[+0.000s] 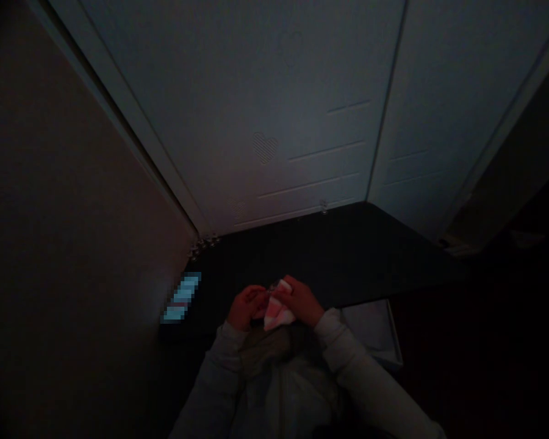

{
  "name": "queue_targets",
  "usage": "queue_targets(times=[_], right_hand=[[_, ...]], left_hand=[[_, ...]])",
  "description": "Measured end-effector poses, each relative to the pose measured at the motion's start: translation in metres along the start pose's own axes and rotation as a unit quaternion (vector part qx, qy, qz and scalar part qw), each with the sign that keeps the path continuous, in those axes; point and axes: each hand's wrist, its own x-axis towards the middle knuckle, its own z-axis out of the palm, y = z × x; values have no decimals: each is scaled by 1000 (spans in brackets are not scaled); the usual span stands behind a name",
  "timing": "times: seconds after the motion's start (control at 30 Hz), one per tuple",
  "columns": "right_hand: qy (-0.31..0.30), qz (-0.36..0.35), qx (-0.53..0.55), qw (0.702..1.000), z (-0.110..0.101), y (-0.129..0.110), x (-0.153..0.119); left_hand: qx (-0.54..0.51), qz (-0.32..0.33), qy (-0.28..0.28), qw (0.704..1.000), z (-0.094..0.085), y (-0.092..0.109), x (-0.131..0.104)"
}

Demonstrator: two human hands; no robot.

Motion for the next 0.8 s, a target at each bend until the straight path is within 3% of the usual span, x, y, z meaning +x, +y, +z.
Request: queue_targets(times=[0.13, 0.37, 0.8], right_hand=[[8, -6, -7, 1000, -1, -2, -1], [-65, -38, 37, 996, -6, -7, -2], [-30, -21, 42, 998, -1, -2, -1]], left_hand=[[4, 7, 9, 1000, 1, 2, 0], [-4, 25, 29, 999, -1, 0, 2], [-24, 32, 35, 999, 1, 1, 2]])
